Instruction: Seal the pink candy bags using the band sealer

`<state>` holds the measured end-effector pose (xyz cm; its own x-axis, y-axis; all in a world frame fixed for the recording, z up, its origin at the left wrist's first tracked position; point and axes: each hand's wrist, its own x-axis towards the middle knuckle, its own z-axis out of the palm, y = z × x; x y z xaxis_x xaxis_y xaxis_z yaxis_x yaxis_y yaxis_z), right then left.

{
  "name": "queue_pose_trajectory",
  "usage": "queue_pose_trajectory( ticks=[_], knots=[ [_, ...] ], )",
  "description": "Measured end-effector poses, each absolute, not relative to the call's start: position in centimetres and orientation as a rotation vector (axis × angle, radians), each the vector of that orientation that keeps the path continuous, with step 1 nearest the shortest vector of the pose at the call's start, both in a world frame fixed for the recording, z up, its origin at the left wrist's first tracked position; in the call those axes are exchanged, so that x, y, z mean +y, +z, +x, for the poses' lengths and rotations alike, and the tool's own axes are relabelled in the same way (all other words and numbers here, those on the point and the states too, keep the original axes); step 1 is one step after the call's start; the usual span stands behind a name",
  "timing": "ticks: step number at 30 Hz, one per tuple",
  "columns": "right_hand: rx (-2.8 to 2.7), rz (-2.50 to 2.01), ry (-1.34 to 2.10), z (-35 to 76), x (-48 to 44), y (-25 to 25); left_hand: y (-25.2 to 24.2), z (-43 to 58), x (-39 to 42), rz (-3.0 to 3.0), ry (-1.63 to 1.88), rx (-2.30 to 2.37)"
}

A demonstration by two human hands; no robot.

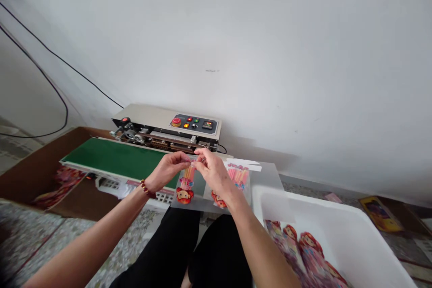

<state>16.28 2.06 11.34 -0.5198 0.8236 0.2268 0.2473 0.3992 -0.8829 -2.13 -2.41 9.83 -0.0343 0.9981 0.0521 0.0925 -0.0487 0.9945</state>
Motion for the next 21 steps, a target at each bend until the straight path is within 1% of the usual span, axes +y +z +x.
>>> queue_pose_trajectory(
  ticks=[4,9,13,15,18,21],
  knots=[
    [-1.991,-1.015,1.077,16.6,2.4,9.6,7.8,-1.4,-2.0,1.418,1.199,1.376],
    [-1.978,-1.150,1.117,16.8,3.8,6.5,4.8,-0.4,-0.5,1.268,1.180,1.395],
    [-2.026,-1.199,1.049,16.9,5.0,5.0,3.4,-0.2,0.8,1.397,1.086,1.563],
    [-2.064,-1.289,0.928,17.0,5.9,4.8,3.0,-0.2,1.2,1.484,1.080,1.675],
    [-2.183,-1.433,0.603,17.3,7.4,4.9,2.4,0.1,1.0,1.759,1.087,1.790],
    [-2.352,-1.526,0.291,17.3,8.5,5.0,1.6,0.9,0.1,2.200,0.907,1.743]
  ],
)
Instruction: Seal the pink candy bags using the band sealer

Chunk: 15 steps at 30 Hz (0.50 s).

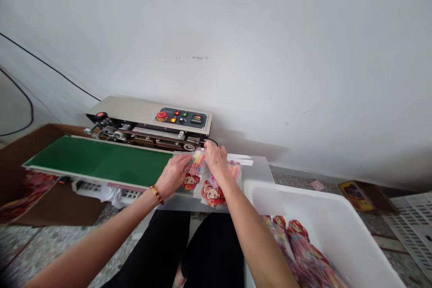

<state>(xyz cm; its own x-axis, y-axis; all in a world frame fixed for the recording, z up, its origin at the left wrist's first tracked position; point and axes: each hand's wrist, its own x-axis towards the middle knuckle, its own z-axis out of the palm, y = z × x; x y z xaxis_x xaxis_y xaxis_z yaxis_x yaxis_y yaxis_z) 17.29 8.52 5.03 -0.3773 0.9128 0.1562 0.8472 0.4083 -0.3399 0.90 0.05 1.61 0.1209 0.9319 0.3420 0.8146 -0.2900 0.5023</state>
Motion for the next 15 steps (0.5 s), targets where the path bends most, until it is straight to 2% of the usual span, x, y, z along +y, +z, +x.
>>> queue_pose_trajectory(
  ticks=[5,15],
  knots=[
    [-2.444,-1.550,0.121,18.2,8.3,5.4,0.4,2.7,-1.0,2.485,0.637,1.677],
    [-2.556,-1.396,0.055,26.6,3.1,4.6,0.0,0.7,-1.4,2.375,0.582,1.838]
  ],
)
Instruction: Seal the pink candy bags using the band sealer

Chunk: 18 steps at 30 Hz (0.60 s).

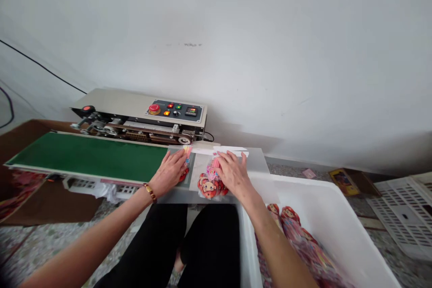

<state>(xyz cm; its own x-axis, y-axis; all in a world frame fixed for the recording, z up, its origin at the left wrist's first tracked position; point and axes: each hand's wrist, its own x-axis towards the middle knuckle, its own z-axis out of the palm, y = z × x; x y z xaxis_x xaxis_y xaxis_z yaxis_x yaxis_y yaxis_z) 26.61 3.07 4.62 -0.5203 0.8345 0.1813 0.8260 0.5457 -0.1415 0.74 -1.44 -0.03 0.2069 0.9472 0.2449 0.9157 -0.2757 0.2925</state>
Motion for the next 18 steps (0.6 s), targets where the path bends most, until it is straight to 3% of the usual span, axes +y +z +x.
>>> queue_pose_trajectory(
  ticks=[9,13,18],
  knots=[
    [-2.610,-1.301,0.133,21.1,4.8,3.7,0.0,-6.4,-2.3,2.268,0.642,2.133],
    [-2.580,-1.296,0.143,20.1,4.9,3.8,0.8,-2.8,-1.9,2.396,0.773,1.813],
    [-2.559,-1.409,0.128,22.2,4.3,4.6,0.6,3.1,-0.3,2.488,0.652,1.605]
  ],
)
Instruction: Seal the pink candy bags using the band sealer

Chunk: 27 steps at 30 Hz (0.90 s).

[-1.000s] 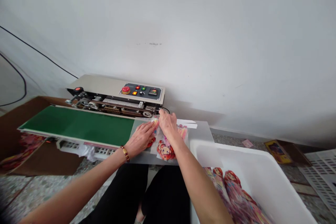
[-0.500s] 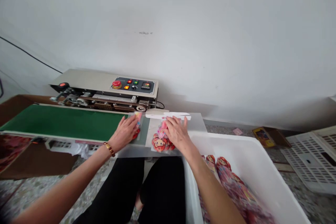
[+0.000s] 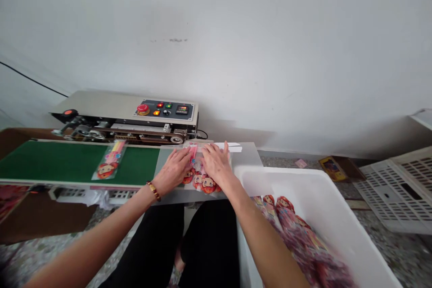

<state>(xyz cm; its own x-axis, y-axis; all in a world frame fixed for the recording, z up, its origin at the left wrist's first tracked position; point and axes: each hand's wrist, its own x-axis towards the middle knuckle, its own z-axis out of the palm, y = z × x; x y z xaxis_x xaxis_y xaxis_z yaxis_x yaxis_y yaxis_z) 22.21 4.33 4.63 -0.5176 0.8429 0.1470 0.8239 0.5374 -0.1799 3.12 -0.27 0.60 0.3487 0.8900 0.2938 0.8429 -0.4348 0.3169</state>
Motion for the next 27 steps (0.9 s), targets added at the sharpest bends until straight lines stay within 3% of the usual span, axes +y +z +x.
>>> queue_pose_trajectory(
  ticks=[8,20,27],
  knots=[
    [-2.658,-1.262,0.147,20.3,4.8,4.2,-0.3,2.5,-0.5,2.541,0.523,1.660],
    [-2.504,-1.470,0.106,25.0,4.2,3.2,0.0,0.0,-0.3,2.489,0.510,1.637],
    [-2.468,-1.474,0.106,27.3,2.9,2.9,-0.8,-4.7,-0.3,2.390,0.676,1.658]
  ],
)
